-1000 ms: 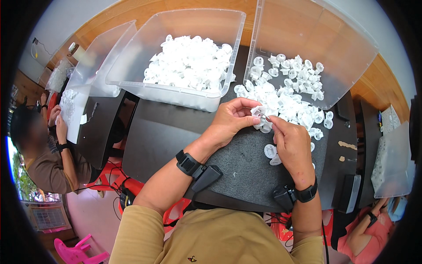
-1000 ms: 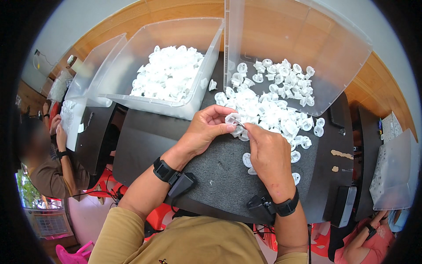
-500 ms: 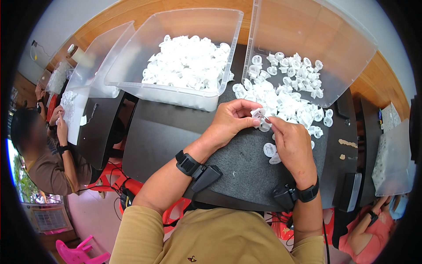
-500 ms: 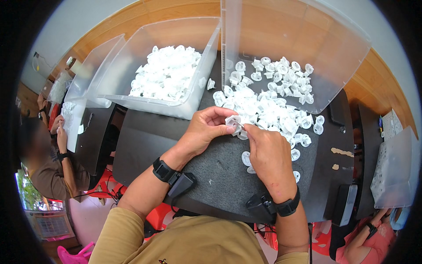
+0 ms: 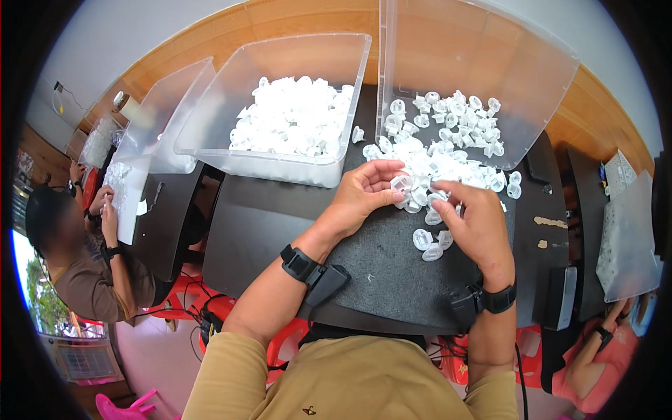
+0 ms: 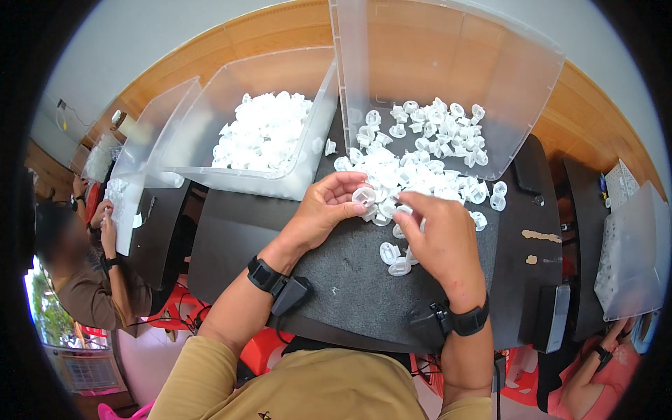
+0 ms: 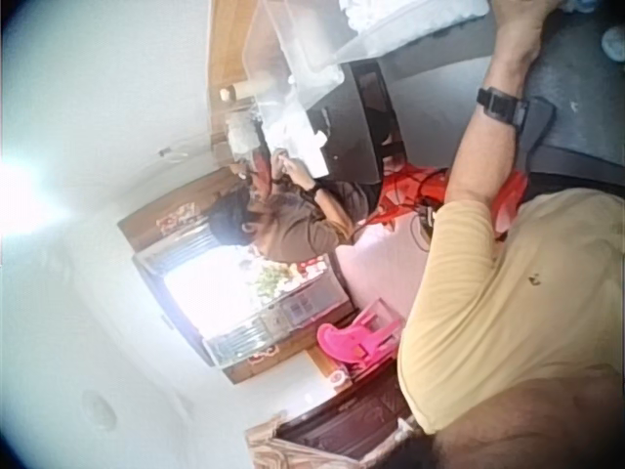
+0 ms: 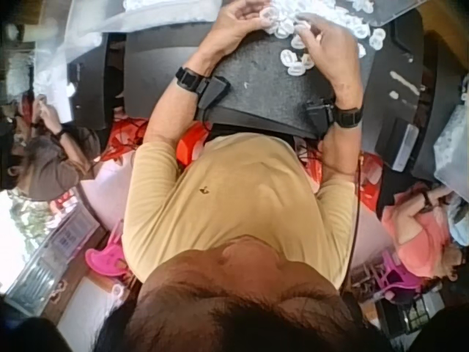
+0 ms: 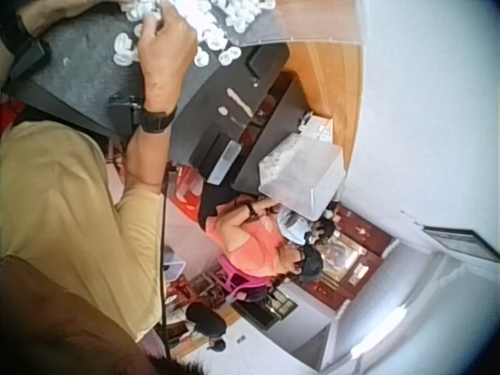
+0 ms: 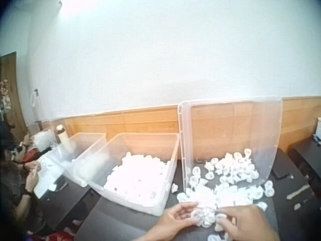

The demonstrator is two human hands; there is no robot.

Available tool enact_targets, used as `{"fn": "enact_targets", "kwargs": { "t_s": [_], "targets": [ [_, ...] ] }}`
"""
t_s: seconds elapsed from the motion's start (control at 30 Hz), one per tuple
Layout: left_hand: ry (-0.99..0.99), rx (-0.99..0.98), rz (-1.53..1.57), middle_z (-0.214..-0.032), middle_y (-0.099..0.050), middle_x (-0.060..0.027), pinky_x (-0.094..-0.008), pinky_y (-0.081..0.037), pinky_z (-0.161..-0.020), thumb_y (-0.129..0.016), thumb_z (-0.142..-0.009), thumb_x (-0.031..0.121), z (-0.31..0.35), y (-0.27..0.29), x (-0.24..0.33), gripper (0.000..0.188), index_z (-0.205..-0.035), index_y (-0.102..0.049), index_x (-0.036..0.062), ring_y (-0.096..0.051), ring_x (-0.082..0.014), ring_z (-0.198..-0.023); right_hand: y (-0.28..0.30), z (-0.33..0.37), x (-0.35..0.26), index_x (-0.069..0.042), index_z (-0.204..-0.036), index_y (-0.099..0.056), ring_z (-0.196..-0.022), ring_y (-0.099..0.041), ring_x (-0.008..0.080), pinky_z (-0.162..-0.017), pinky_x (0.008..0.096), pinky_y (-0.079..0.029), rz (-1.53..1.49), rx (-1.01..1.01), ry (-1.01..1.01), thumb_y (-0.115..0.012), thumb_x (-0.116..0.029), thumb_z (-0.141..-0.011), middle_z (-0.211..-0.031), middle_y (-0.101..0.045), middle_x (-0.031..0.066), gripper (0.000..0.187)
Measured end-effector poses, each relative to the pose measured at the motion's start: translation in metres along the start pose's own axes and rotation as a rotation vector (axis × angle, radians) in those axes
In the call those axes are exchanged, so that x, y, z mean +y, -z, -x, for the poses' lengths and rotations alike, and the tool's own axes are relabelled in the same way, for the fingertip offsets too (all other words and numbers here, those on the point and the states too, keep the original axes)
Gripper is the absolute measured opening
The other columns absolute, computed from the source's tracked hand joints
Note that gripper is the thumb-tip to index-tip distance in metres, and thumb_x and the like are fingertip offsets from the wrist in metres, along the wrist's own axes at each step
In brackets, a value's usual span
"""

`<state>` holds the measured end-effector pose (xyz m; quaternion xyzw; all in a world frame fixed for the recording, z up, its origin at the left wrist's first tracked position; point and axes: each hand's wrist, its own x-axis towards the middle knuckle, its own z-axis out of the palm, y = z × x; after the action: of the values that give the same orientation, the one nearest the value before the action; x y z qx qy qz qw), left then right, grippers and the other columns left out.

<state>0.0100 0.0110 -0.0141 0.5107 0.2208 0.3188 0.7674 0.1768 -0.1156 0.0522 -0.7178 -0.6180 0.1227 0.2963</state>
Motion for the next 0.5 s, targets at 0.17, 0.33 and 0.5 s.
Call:
{"fn": "enact_targets", "kwargs": {
  "t_s": [0.17, 0.33, 0.5],
  "targets": [
    [0.015, -0.085, -0.099, -0.111, -0.063, -0.0094, -0.0279, -0.051, -0.09, -0.068, -0.081, -0.005, 0.0, -0.002, 0.006, 0.033, -0.112, -0.058, -0.0002, -0.061, -0.0138, -0.101, -0.019, -0.013, -0.001, -0.001, -0.091, -0.065, -0.056, -0.057, 0.0156, -0.054, 0.0277, -0.044, -0.396, 0.181, 0.012, -0.067, -0.006, -0.079, -0.074, -0.066, 0.0099, 0.014],
    [-0.012, -0.124, -0.084, -0.111, -0.063, -0.0094, -0.0285, -0.051, -0.09, -0.068, -0.081, -0.004, 0.004, -0.006, 0.009, 0.033, -0.113, -0.058, -0.0001, -0.061, -0.0139, -0.102, -0.026, -0.017, 0.005, 0.0, -0.091, -0.062, -0.061, -0.055, 0.0064, -0.053, 0.0229, -0.043, -0.751, 0.01, -0.141, -0.064, -0.007, -0.085, -0.076, -0.063, 0.0009, 0.009],
    [0.025, -0.099, -0.076, -0.112, -0.062, -0.0085, -0.0284, -0.051, -0.09, -0.068, -0.083, -0.003, 0.003, -0.003, 0.003, 0.042, -0.122, -0.055, -0.001, -0.061, -0.0138, -0.101, -0.035, -0.02, 0.012, 0.0, -0.093, -0.061, -0.067, -0.059, 0.0082, -0.057, 0.0233, -0.045, -0.86, -0.026, -0.194, -0.062, -0.008, -0.087, -0.077, -0.064, 0.0017, 0.009]
  ]
}}
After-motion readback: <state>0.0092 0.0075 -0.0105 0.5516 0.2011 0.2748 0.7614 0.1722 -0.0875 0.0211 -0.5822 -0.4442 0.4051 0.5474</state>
